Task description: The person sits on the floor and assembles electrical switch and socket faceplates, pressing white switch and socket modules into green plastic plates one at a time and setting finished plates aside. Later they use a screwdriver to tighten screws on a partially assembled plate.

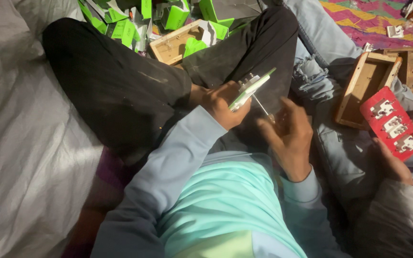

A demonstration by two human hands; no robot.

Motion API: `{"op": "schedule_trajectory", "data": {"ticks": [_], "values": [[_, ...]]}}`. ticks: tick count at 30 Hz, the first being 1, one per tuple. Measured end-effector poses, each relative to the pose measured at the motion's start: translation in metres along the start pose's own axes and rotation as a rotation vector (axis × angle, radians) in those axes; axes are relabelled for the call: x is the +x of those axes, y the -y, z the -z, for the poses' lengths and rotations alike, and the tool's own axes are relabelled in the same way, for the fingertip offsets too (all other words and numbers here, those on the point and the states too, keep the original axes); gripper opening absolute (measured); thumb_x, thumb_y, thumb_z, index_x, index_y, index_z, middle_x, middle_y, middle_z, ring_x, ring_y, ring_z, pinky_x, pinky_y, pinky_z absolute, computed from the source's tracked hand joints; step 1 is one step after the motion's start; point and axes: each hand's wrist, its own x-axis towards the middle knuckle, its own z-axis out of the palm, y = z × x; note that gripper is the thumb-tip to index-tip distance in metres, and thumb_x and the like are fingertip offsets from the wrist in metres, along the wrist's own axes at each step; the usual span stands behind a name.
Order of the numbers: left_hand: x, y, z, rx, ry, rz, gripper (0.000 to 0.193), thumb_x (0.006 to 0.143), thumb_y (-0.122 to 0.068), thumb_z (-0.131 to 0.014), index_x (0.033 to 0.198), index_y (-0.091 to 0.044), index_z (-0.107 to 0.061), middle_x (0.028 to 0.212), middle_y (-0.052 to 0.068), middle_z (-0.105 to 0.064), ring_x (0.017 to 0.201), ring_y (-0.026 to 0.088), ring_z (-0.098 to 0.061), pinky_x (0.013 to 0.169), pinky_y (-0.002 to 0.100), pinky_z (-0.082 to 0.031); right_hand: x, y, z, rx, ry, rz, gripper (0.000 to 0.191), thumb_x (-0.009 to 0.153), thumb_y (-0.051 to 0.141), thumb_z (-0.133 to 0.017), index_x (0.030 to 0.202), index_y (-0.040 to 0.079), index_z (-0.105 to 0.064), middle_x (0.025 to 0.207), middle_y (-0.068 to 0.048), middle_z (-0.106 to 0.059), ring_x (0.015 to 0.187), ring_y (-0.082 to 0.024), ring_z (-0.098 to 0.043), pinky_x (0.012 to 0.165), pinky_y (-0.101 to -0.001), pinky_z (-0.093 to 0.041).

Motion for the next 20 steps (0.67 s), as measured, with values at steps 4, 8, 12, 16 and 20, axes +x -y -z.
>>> {"op": "schedule_trajectory", "data": {"ticks": [4,8,12,16,20], "values": [[0.000,0.000,0.000,0.017,-0.015,-0.042,0.016,0.087,-0.015,-0.077,0.091,-0.008,-0.064,0.084,0.010,-0.065,0.077,0.031,-0.069,0.070,0.041,-0.055,0.003,-0.005,-0.001,-0.014,0.055,-0.212,0.018,0.096,0.013,-0.080,0.097,-0.002,-0.071,0.073,-0.007,-0.064,0.061,-0.014,-0.055,0.056,-0.0297,-0.042],[0.001,-0.001,0.002,-0.002,0.019,-0.051,0.014,0.088,-0.014,-0.077,0.094,-0.007,-0.066,0.084,0.010,-0.065,0.076,0.030,-0.069,0.069,0.041,-0.055,-0.002,-0.009,-0.001,-0.004,0.029,-0.182,0.016,0.099,0.012,-0.076,0.105,-0.002,-0.072,0.080,-0.008,-0.067,0.062,-0.011,-0.058,0.057,-0.0275,-0.044],[0.002,-0.002,0.002,-0.008,-0.002,-0.048,0.014,0.087,-0.014,-0.077,0.093,-0.008,-0.066,0.083,0.009,-0.065,0.074,0.030,-0.069,0.067,0.040,-0.055,-0.005,-0.011,-0.007,0.072,0.000,-0.107,0.026,0.091,0.015,-0.080,0.096,-0.005,-0.064,0.078,-0.009,-0.066,0.065,-0.012,-0.058,0.059,-0.0272,-0.047],[0.003,0.000,0.004,0.002,0.004,-0.074,0.014,0.088,-0.014,-0.076,0.095,-0.007,-0.067,0.084,0.010,-0.065,0.074,0.031,-0.068,0.068,0.041,-0.055,-0.005,-0.018,-0.006,-0.059,0.053,-0.286,0.017,0.101,0.015,-0.076,0.098,-0.001,-0.075,0.071,-0.008,-0.065,0.059,-0.013,-0.057,0.056,-0.0295,-0.043],[0.000,-0.001,0.002,0.011,0.004,-0.065,0.014,0.088,-0.016,-0.077,0.094,-0.007,-0.068,0.085,0.010,-0.067,0.075,0.031,-0.069,0.069,0.041,-0.055,-0.009,-0.021,-0.009,0.062,0.064,-0.188,0.030,0.095,0.024,-0.080,0.107,0.000,-0.067,0.086,-0.007,-0.070,0.069,-0.014,-0.063,0.063,-0.0265,-0.050]]}}
